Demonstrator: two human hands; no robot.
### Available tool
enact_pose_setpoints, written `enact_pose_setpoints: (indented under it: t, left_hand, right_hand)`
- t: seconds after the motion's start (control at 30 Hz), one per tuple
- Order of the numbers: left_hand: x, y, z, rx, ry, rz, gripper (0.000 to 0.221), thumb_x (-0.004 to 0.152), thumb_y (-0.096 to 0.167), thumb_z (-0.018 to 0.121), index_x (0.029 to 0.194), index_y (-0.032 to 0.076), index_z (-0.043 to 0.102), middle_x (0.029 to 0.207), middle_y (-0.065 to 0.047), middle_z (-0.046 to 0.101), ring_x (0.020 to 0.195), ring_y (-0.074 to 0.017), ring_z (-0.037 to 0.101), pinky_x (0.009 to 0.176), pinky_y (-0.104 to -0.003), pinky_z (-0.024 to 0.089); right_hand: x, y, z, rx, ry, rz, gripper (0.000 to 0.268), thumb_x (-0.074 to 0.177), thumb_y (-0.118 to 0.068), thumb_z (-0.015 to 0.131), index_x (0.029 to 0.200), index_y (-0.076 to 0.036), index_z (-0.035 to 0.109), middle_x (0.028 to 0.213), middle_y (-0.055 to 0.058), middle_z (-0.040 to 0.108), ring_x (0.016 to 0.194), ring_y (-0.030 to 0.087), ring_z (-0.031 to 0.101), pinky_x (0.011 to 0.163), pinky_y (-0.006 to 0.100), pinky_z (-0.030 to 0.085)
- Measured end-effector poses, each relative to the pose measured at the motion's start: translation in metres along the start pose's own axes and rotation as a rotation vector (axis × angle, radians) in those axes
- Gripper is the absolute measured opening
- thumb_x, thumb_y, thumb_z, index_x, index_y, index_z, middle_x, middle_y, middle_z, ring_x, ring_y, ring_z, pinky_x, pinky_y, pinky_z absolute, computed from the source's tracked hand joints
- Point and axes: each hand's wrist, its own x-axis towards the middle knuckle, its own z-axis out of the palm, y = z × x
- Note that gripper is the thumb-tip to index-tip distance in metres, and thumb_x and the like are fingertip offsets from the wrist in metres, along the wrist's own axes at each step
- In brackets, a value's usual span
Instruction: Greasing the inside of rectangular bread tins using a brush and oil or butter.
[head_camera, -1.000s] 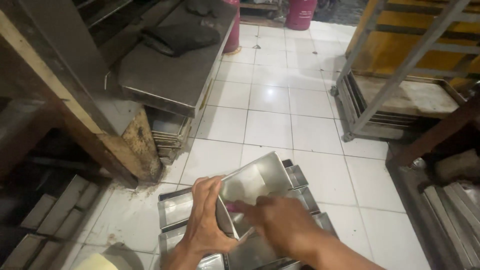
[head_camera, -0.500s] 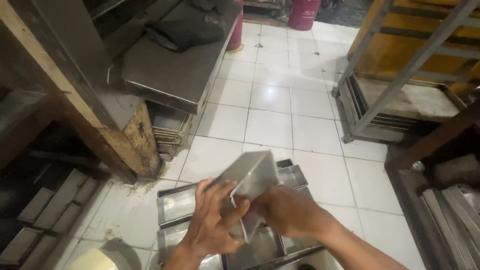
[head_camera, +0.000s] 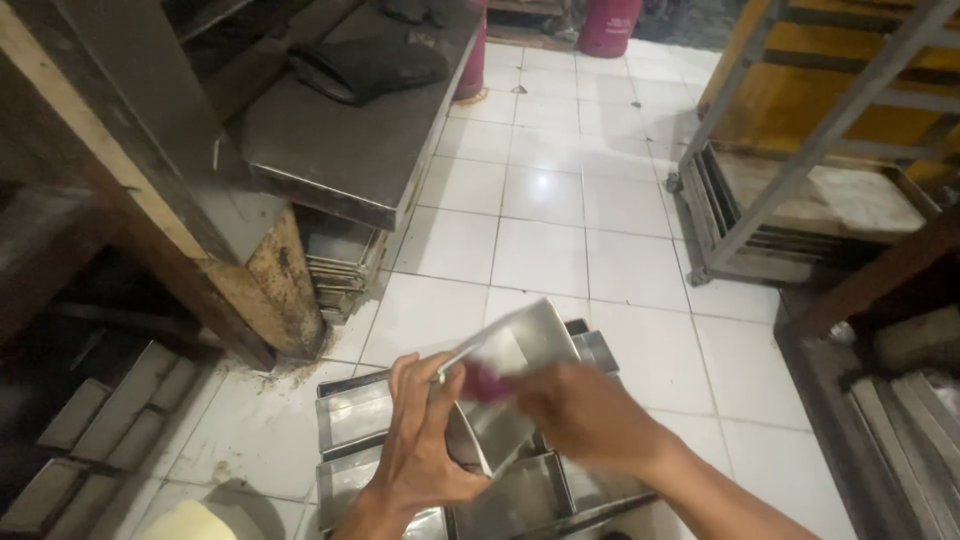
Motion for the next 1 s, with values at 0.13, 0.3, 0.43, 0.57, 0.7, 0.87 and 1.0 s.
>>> enact_pose_setpoints:
  t: [0.13, 0.3, 0.43, 0.57, 0.7, 0.87, 1.0]
  left_hand:
    - [-0.004, -0.003, 0.002, 0.040, -0.100, 0.010, 0.137, 0.052, 0.040, 0.097, 0.160, 0.034, 0.012, 0.137, -0.019, 0.049, 0.123, -0.0343, 0.054, 0.112, -0.072, 0.031]
    - [-0.003, 0.009, 0.006, 0.004, -0.032, 0.037, 0.149, 0.049, 0.040, 0.100, 0.163, 0.034, 0.005, 0.145, -0.014, 0.044, 0.123, -0.0292, 0.054, 0.105, -0.067, 0.039]
    - [-0.002, 0.012, 0.001, 0.030, -0.128, -0.043, 0.136, 0.048, 0.039, 0.095, 0.161, 0.030, 0.020, 0.141, -0.015, 0.048, 0.110, -0.0285, 0.058, 0.099, -0.060, 0.039]
    - [-0.007, 0.002, 0.001, 0.117, -0.287, -0.163, 0.153, 0.042, 0.053, 0.103, 0.160, 0.036, 0.006, 0.146, -0.018, 0.041, 0.124, -0.0395, 0.051, 0.100, -0.067, 0.045]
    - [-0.006, 0.000, -0.001, 0.107, -0.273, -0.128, 0.151, 0.041, 0.043, 0.102, 0.159, 0.039, 0.009, 0.146, -0.013, 0.040, 0.120, -0.0371, 0.050, 0.097, -0.061, 0.046]
    - [-0.008, -0.001, -0.002, 0.132, -0.263, -0.092, 0.158, 0.037, 0.042, 0.102, 0.159, 0.041, 0.002, 0.150, -0.019, 0.036, 0.123, -0.0408, 0.052, 0.106, -0.073, 0.035]
    - [-0.001, -0.001, -0.020, 0.216, -0.372, -0.257, 0.158, 0.040, 0.053, 0.104, 0.160, 0.031, 0.004, 0.141, -0.018, 0.043, 0.122, -0.0338, 0.050, 0.101, -0.061, 0.043]
  right_hand:
    - [-0.003, -0.011, -0.023, -0.088, -0.532, 0.227, 0.029, 0.100, -0.035, 0.050, 0.114, -0.038, 0.075, 0.077, -0.011, 0.073, 0.055, 0.003, 0.058, 0.059, 0.020, 0.049]
    - [0.008, 0.026, -0.010, -0.524, -0.318, 0.518, 0.029, 0.106, -0.020, 0.044, 0.100, -0.018, 0.072, 0.070, 0.002, 0.070, 0.053, 0.012, 0.066, 0.046, 0.023, 0.056]
    - [0.018, 0.052, 0.005, -0.421, -0.279, 0.497, 0.028, 0.105, -0.013, 0.045, 0.108, -0.022, 0.071, 0.089, 0.003, 0.072, 0.069, 0.013, 0.070, 0.058, 0.020, 0.061]
    - [0.008, 0.048, -0.018, -0.559, -0.239, 0.572, 0.024, 0.106, -0.022, 0.048, 0.118, -0.026, 0.069, 0.064, -0.001, 0.066, 0.044, 0.005, 0.051, 0.041, 0.017, 0.039]
    - [-0.004, 0.009, -0.047, -0.640, -0.130, 0.701, 0.032, 0.101, -0.040, 0.043, 0.112, -0.039, 0.072, 0.080, 0.008, 0.075, 0.073, 0.029, 0.072, 0.069, 0.040, 0.055]
    - [0.004, 0.012, -0.017, -0.522, -0.364, 0.571, 0.029, 0.103, -0.048, 0.046, 0.103, -0.040, 0.074, 0.079, -0.007, 0.073, 0.068, 0.010, 0.068, 0.065, 0.027, 0.052]
    - [-0.001, 0.016, -0.035, -0.684, -0.415, 0.589, 0.029, 0.101, -0.025, 0.049, 0.115, -0.041, 0.069, 0.072, -0.007, 0.069, 0.063, 0.007, 0.064, 0.058, 0.022, 0.052]
